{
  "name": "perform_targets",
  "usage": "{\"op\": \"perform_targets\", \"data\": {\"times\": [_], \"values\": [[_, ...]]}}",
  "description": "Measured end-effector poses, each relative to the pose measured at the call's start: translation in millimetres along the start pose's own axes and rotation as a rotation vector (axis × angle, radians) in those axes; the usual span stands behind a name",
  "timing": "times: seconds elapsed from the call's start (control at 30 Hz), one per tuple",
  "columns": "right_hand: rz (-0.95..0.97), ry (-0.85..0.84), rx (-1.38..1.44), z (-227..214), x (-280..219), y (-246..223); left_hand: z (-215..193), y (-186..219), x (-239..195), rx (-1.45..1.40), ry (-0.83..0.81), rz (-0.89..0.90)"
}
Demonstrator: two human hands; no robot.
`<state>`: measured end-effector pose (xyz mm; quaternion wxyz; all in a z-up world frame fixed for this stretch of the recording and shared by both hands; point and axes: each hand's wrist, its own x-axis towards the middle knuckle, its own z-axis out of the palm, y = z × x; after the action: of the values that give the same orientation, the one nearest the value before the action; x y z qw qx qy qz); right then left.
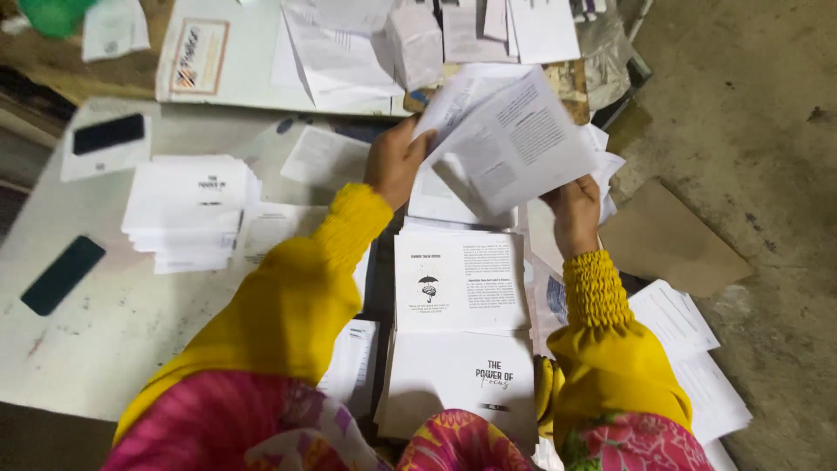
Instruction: Folding printed paper sheets into booklets and organizing them into stacks on a table.
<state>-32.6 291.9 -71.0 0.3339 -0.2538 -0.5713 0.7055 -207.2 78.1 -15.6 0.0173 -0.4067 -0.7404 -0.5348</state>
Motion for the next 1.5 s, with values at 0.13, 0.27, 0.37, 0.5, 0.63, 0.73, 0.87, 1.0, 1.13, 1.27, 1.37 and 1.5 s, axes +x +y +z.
{"op": "perform_targets", "data": {"times": [0.13,0.27,0.37,0.5,0.63,0.73,0.87,1.0,1.13,1.27,1.37,1.5], "values": [[0.007,-0.093,-0.228,42.9,-40.9,-43.8,-5.1,55.0,-33.8,-0.420,0.180,-0.074],[-0.258,-0.331,-0.136,106.0,-113.3,-112.1,-26.0,129.1,-86.0,-0.551,0.144,-0.217],[-0.190,-0.293,-0.220,112.5,-143.9,-114.0,-16.4,112.8,-127.5,-0.705,0.194,-0.333],[-0.087,-0.326,-0.171,112.3,-168.8,-107.6,-30.8,131.5,-162.8,-0.871,0.285,-0.450],[0.098,-0.384,0.059,113.0,-196.0,-107.5,-55.5,139.8,-187.0,-1.011,0.350,-0.508],[0.149,-0.447,0.082,116.8,-213.5,-108.4,-75.5,126.7,-203.8,-0.973,0.410,-0.554],[0.082,-0.574,-0.055,114.9,-242.5,-79.3,-136.6,103.9,-228.0,-0.483,0.526,-0.538],[-0.104,-0.898,-0.534,125.7,-279.4,-66.4,-209.4,161.0,-244.8,0.228,0.248,-0.038],[-0.169,-1.014,-0.792,148.5,-305.4,-37.5,-193.0,80.2,-287.4,0.661,0.015,0.158],[-0.093,-1.024,-1.067,172.3,-322.7,-16.5,-165.1,31.0,-337.8,0.918,-0.139,0.009],[-0.099,-0.924,-1.218,160.7,-329.5,28.1,-157.7,5.5,-360.9,0.848,-0.181,-0.020],[-0.171,-0.687,-1.167,141.4,-330.3,76.6,-147.4,-21.7,-372.4,0.832,-0.161,-0.023]]}}
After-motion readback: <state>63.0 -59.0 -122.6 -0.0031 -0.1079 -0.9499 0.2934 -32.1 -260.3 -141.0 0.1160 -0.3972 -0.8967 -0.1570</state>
